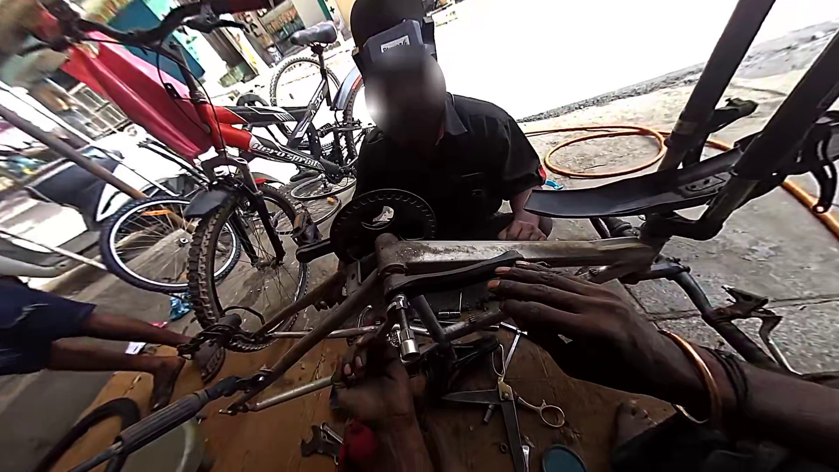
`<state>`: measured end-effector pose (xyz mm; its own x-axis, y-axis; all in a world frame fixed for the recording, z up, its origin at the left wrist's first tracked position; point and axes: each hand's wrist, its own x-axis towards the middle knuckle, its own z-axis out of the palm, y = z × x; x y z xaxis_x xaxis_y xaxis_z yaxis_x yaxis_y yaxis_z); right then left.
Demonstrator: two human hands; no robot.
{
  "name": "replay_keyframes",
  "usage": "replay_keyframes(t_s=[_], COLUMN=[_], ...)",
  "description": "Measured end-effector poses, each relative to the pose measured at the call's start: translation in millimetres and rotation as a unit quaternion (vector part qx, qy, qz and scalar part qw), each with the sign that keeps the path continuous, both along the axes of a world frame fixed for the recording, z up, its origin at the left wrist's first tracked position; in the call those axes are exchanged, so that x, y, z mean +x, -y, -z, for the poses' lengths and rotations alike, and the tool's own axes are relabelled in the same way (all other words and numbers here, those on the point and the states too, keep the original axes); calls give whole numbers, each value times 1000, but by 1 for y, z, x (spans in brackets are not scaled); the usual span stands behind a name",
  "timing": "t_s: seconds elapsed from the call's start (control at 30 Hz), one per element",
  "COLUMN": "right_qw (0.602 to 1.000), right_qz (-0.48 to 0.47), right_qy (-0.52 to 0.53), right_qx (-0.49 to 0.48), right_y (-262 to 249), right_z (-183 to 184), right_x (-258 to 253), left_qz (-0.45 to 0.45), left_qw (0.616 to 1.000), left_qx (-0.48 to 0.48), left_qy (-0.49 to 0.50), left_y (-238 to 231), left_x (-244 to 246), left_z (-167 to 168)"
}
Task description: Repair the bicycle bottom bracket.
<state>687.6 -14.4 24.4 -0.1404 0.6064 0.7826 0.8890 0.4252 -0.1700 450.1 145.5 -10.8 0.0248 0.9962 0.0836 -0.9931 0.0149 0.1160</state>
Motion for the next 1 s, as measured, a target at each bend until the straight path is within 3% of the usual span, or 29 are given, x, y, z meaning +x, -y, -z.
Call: replay_keyframes(t_s=[0.1, 0.2, 0.4, 0.53, 0.67, 0.73, 0.87, 1.0], right_qw=[1000, 1000, 999, 997, 997, 996, 998, 991], right_qz=[4, -5, 13, 44, -20, -36, 28, 119], right_qy=[14, 15, 27, 69, 78, 77, 60, 52], right_qx=[-4, -12, -18, -7, 16, 4, -20, -24], right_y=[-1, 0, 0, 4, 22, 20, -2, -10], right_z=[1, 1, -2, -9, -12, -11, -14, -55], right_x=[2, 2, 3, -4, -48, -71, -84, -62], left_qz=[26, 49, 23, -11, -4, -24, -7, 2], left_qw=[999, 998, 999, 996, 985, 987, 989, 986], left_qx=[40, 8, 35, -89, -164, -145, -108, -45], left_qy=[23, 26, 30, -22, -54, -60, -99, -160], left_y=[-7, -8, -16, -10, -5, -11, -16, -13], left_x=[-3, -8, 0, 6, 12, 1, -22, -33], left_z=[8, 0, 16, 0, 10, 15, 31, 23])
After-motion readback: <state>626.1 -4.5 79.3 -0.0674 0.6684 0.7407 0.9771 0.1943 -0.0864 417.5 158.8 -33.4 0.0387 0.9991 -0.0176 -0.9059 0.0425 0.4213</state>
